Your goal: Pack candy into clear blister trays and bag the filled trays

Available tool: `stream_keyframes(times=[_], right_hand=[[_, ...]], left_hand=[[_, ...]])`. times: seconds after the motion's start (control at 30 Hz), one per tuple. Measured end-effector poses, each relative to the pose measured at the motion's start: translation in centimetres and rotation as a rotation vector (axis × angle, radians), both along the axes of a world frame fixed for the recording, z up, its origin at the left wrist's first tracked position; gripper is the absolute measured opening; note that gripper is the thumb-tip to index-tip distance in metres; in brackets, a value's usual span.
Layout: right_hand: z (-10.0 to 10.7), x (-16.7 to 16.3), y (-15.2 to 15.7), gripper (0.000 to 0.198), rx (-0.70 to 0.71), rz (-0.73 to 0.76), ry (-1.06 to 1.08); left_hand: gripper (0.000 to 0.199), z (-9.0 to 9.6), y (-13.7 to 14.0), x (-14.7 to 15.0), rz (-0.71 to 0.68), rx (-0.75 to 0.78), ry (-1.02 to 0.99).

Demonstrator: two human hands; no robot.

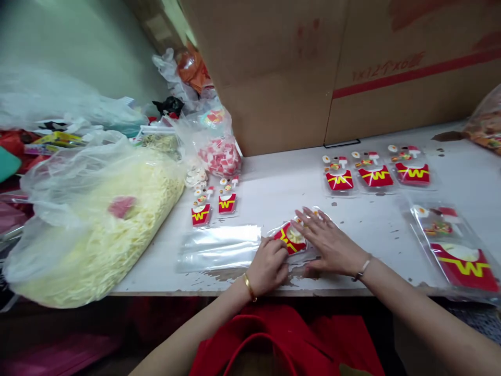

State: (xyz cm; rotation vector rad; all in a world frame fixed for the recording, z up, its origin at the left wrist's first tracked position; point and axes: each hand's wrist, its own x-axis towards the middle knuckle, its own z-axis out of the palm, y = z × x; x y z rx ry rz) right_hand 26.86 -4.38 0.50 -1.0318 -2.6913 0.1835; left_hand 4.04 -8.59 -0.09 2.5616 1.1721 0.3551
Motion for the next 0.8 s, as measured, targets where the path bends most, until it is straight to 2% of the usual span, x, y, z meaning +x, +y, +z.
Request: stream_keyframes(times=[0.07, 0.1, 0.23, 0.3, 0.43, 0.53, 0.67, 0.8], right_hand=[[-0.3, -2.1, 0.4, 0.103, -0.047, 0.089, -0.032], [-0.6, -2.8, 0.6, 0.105, -0.069, 0.109, -0.043], [-1.2, -4.1, 1.0, 0.097, -0.112, 0.074, -0.078], [-1.2, -4.4, 0.8, 0.093, -0.104, 0.022, -0.094], [-1.4, -4.8, -0.3, 0.088, -0.095, -0.13, -0.108], [-1.1, -5.4, -1.1, 0.095, -0.116, -0.174, -0.049], [0.6, -6.4, -1.9, 0.098, -0.152, -0.017, 0.068], [2.1, -7.2, -2.2, 0.093, -0.234, 0.145, 0.044]], left_hand=[[0.027, 0.5, -0.9, -1.8, 0.013, 0.004, -0.063], [0.029, 0.8, -1.0, -2.9, 0.083, 0.01, -0.096], [0.025, 0.4, 0.1, -7.4, 0.6, 0.019, -0.092], [0.025, -0.4, 0.5, -8.8, 0.736, -0.008, -0.019], [0.015, -2.1, 0.5, -9.7, 0.769, -0.028, 0.033], [0.015, -2.5, 0.3, -9.7, 0.757, -0.037, -0.039], [0.019, -1.9, 0.0, -9.8, 0.649, -0.122, -0.256], [0.024, -0.8, -0.1, -9.9, 0.488, -0.264, -0.412]])
